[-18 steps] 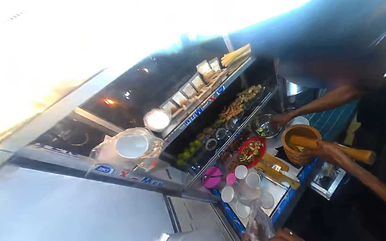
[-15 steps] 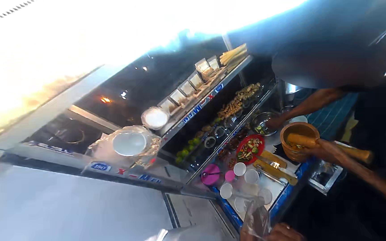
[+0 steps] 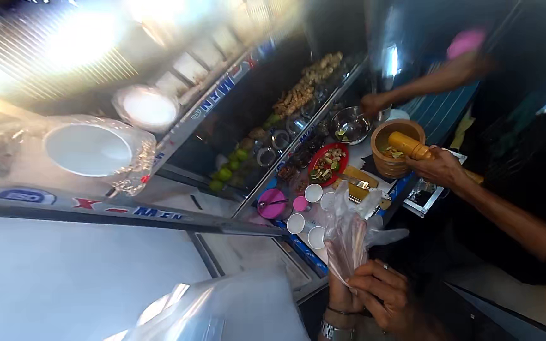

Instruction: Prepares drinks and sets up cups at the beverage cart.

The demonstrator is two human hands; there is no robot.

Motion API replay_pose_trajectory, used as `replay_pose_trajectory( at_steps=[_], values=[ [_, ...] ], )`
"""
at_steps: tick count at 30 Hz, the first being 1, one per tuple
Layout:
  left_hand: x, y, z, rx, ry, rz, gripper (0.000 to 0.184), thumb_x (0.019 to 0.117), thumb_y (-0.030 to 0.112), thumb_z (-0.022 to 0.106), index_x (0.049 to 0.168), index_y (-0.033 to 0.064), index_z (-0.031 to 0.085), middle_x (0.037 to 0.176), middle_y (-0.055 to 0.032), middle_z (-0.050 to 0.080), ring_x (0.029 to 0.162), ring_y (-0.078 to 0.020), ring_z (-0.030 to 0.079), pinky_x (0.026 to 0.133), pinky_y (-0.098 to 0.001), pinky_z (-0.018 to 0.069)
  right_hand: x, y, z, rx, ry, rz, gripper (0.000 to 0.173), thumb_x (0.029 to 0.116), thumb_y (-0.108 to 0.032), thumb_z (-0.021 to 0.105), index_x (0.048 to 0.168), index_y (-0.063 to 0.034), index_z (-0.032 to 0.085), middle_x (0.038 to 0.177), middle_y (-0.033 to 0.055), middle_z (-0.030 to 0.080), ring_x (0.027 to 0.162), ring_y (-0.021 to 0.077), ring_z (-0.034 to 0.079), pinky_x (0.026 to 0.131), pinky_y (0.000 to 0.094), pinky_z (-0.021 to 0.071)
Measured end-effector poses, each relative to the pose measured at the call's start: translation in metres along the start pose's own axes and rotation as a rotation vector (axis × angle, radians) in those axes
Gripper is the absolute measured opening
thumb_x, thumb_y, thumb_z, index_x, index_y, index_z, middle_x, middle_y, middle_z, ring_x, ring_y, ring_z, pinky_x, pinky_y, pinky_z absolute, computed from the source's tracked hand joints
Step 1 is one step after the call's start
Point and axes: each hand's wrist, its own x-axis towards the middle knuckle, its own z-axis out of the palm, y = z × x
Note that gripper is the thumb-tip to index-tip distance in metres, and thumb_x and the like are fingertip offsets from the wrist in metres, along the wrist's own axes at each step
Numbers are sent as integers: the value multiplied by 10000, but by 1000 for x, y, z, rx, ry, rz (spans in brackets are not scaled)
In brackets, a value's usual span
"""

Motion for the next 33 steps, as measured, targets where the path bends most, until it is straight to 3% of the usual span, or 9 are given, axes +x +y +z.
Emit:
replay_pose_trajectory(
  at_steps=[2, 6, 10, 14, 20, 23, 26, 30, 33],
  values=[
    [5, -2, 1, -78, 31, 40, 524, 1101, 433, 327, 1497, 98, 403, 1437, -67, 600, 1326, -127, 575, 1072, -276, 500, -3, 1, -1, 5, -2, 46, 184, 996, -187, 640, 1036, -89, 790, 1031, 94, 756, 978, 143, 717, 893, 241, 564],
    [9, -6, -4, -195, -131, 61, 709, 1002, 593, 467, 1502, 92, 430, 1481, -82, 563, 1391, -191, 523, 1124, -338, 463, -7, 2, -2, 13, -3, 87, 180, 996, -195, 650, 1055, -101, 790, 1062, 110, 748, 987, 138, 718, 870, 236, 573],
    [12, -4, -3, -150, -162, 88, 600, 1060, 562, 328, 1459, 151, 507, 1402, -66, 637, 1326, -226, 590, 1092, -376, 494, -12, 12, 1, 23, 1, 80, 167, 1014, -225, 632, 1077, -157, 770, 1033, 40, 706, 925, 83, 683, 785, 215, 579],
    [9, -2, -9, -218, -111, 44, 631, 1017, 646, 362, 1451, 209, 498, 1393, -67, 625, 1309, -255, 590, 1047, -488, 524, -12, 14, 4, 40, 1, 72, 160, 1016, -224, 630, 1085, -167, 762, 1015, 20, 679, 896, 62, 662, 749, 206, 575],
    [17, -3, -16, -210, -217, -39, 881, 910, 797, 318, 1607, 258, 319, 1615, -89, 400, 1479, -339, 389, 1074, -674, 395, -14, 15, 4, 44, -18, 58, 159, 1018, -232, 633, 1085, -172, 764, 1020, 27, 677, 891, 61, 658, 745, 198, 572],
    [17, -4, -15, -248, -131, -39, 804, 958, 745, 315, 1572, 235, 407, 1601, -74, 427, 1450, -325, 440, 1039, -638, 461, -15, 16, 4, 32, -27, 63, 164, 1020, -229, 629, 1086, -176, 769, 1004, 29, 672, 864, 64, 651, 733, 203, 568],
    [16, -4, -11, -117, -5, -35, 794, 994, 724, 173, 1563, 228, 418, 1577, -57, 456, 1386, -263, 512, 992, -538, 522, -16, 18, 3, 20, -41, 67, 169, 1022, -218, 621, 1092, -170, 767, 1009, 28, 683, 893, 72, 662, 760, 212, 575],
    [18, -7, -8, 74, 13, -7, 885, 956, 768, 72, 1604, 232, 345, 1668, -38, 314, 1530, -252, 302, 1072, -592, 425, -17, 20, 3, 1, -54, 73, 170, 1023, -218, 617, 1089, -174, 767, 1029, 32, 692, 910, 84, 671, 764, 219, 579],
    [17, -6, -8, 1, -30, -23, 927, 929, 811, 127, 1637, 223, 246, 1687, -63, 261, 1533, -293, 295, 1053, -607, 449, -16, 19, 2, 7, -53, 61, 167, 1026, -221, 618, 1086, -171, 765, 1014, 39, 688, 889, 90, 668, 747, 216, 574]
  ],
)
